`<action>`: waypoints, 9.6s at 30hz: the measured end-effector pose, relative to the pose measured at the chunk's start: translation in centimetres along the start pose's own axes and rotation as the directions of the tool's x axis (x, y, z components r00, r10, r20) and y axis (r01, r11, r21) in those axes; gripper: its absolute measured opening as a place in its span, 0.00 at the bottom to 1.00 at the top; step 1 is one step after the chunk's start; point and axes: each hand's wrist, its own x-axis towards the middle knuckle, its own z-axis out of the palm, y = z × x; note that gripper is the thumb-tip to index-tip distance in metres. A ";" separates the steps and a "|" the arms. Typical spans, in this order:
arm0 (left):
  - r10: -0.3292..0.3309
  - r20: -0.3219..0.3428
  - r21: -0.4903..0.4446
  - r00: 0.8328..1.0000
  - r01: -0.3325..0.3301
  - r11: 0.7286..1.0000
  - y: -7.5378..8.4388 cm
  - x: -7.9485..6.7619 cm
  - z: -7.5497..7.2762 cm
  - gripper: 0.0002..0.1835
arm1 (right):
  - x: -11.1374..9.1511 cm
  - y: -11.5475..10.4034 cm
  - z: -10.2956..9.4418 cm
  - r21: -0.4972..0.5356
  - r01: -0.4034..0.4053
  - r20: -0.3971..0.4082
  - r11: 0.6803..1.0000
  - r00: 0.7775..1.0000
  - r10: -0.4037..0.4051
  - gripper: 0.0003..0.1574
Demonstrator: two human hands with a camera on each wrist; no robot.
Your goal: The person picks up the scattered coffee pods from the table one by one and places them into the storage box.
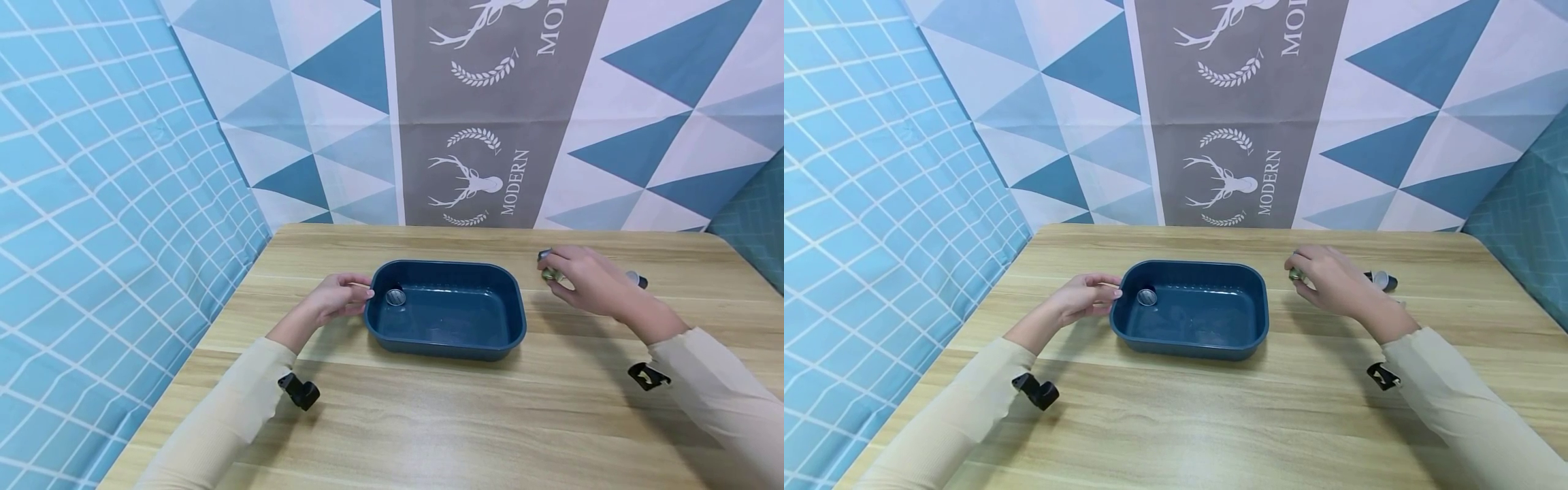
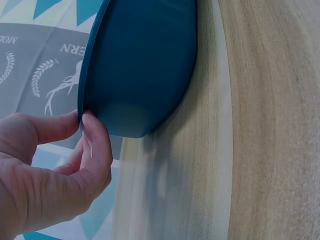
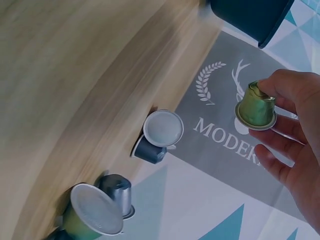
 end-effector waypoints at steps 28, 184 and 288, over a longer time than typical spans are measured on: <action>0.003 0.001 -0.003 1.000 -0.003 1.000 -0.2 0.2 0.0 0.23 | 2.6 -1.3 -0.4 0.010 -0.038 0.037 0.999 0.999 0.037 0.19; -0.006 -0.012 -0.007 1.000 0.006 1.000 -0.2 0.2 0.1 0.22 | 18.2 -8.7 4.5 0.170 -0.044 0.558 0.984 0.828 -0.059 0.11; 0.001 -0.009 -0.031 1.000 -0.002 1.000 -0.5 0.2 0.1 0.22 | 15.5 -8.8 3.1 0.152 -0.083 0.589 0.985 0.808 -0.023 0.15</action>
